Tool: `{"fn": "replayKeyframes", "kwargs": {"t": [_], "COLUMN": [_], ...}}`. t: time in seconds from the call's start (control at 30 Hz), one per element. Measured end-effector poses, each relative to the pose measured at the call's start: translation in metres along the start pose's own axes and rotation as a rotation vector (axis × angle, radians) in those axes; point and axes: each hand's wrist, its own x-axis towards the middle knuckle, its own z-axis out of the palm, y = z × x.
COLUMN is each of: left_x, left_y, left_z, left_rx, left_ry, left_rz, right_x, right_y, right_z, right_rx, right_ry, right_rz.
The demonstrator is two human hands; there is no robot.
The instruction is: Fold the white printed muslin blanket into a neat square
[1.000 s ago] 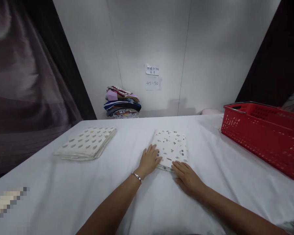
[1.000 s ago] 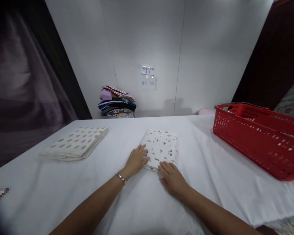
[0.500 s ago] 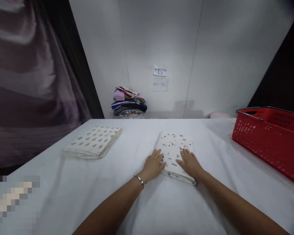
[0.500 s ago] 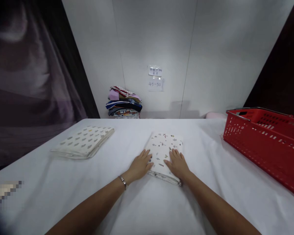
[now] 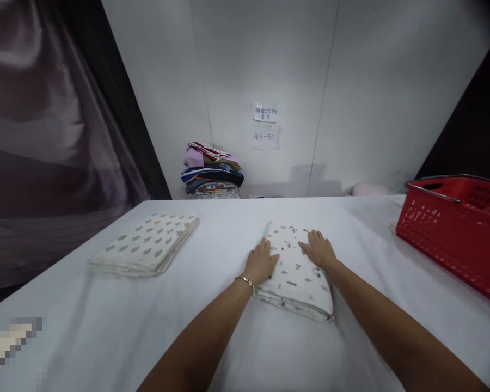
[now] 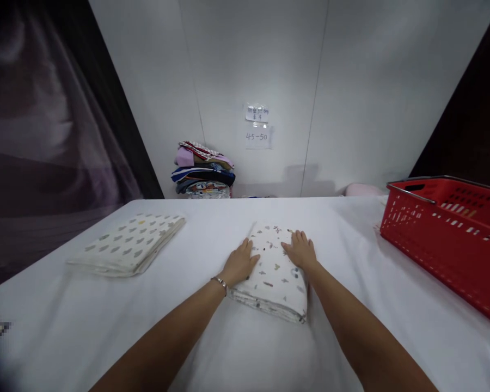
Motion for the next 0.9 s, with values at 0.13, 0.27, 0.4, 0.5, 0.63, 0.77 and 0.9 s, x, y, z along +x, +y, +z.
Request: {"fn": "replayKeyframes", "kwargs": {"t": [0.13, 0.27, 0.4, 0.5, 0.63, 0.77, 0.9], "left_x": [-0.003, 0.002, 0.013, 0.014, -0.008, -0.039, -0.041], "left_y": [0.0, -0.005, -0.012, -0.009, 0.008, 0.026, 0.019], "left_z": [-0.005, -0.013, -0.022, -0.026, -0.021, -0.01, -0.008], "left_rx": [-0.019, -0.147, -0.25, -0.242, -0.396, -0.576, -0.719], "left_ry": [-0.008, 0.067, 0.013, -0.033, -0.132, -0.134, -0.212], "left_rz": [-0.012, -0.088, -0.25, -0.348, -0.41, -0.313, -0.396], "right_x": [-0.002, -0.016, -0.036, -0.039, -0.019, 0.003, 0.005], "right_y": [0.012, 0.031, 0.04, 0.036, 0.038, 0.054, 0.05], "right_z": [0.005, 0.005, 0.009, 0.007, -0.008, -0.024, -0.035], "right_rx": [0.161, 0.311, 0.527, 0.653, 0.75, 0.633, 0.306], "right_ry": [0.077, 0.172, 0.202, 0.205, 0.159, 0.086, 0.009], "right_rz": [-0.015, 0.112, 0.156, 0.161, 0.207, 0.18, 0.079]}}
